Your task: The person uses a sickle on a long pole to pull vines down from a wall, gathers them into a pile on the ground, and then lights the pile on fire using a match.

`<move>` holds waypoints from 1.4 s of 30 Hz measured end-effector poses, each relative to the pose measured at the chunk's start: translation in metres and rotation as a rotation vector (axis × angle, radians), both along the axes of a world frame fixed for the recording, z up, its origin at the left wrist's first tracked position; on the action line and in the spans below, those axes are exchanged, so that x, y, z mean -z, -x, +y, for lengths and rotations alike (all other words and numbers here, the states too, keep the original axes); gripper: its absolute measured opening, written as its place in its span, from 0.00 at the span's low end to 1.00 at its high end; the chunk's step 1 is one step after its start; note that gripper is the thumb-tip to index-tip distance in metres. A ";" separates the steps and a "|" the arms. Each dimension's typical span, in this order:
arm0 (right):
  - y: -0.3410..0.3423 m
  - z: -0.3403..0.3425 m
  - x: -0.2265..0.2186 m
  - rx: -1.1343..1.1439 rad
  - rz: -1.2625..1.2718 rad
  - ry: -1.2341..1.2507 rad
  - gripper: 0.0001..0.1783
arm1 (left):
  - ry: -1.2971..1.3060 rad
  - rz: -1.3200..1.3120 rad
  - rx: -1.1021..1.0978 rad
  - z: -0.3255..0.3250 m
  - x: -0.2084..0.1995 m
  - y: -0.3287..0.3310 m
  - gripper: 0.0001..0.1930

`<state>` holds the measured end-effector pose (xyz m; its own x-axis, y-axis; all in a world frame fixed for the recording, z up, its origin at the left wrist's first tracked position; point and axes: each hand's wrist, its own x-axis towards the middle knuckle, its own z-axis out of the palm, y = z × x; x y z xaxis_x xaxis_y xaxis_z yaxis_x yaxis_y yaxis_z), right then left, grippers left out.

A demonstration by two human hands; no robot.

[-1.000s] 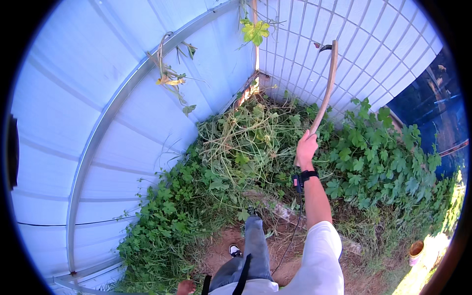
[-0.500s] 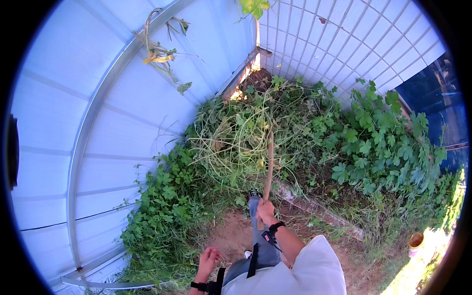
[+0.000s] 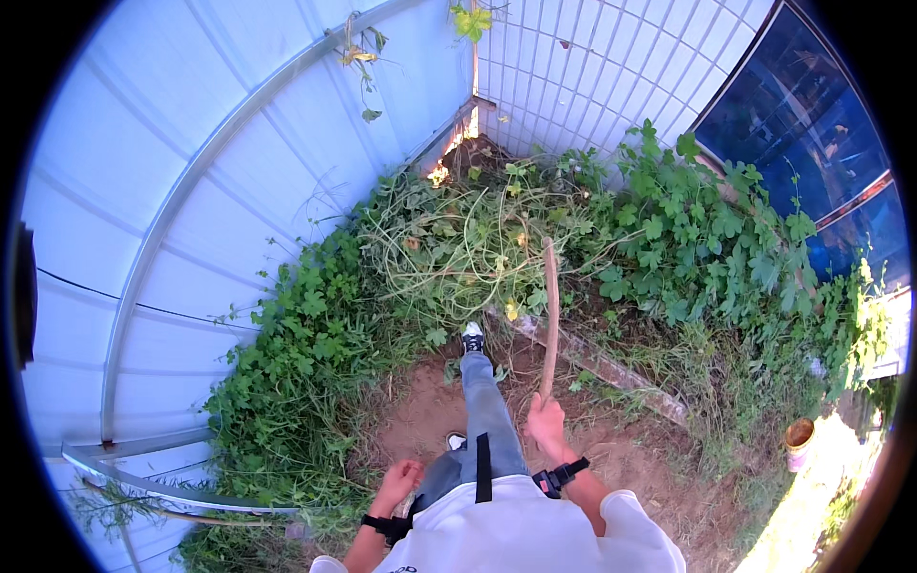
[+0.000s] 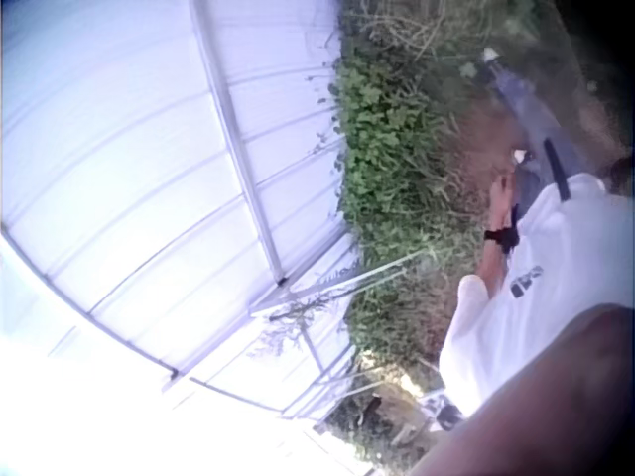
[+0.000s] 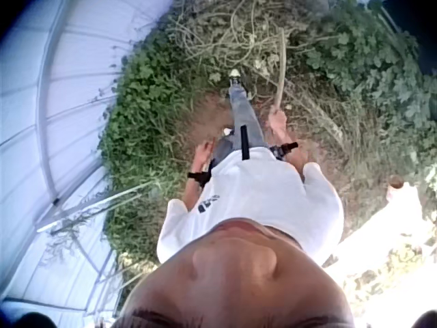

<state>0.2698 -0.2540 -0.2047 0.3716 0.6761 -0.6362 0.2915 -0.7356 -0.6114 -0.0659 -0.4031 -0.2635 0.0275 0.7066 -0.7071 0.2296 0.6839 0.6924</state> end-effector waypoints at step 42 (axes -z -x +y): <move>-0.043 0.065 -0.065 0.312 1.017 -0.158 0.18 | 0.047 0.240 0.004 -0.021 0.006 0.005 0.18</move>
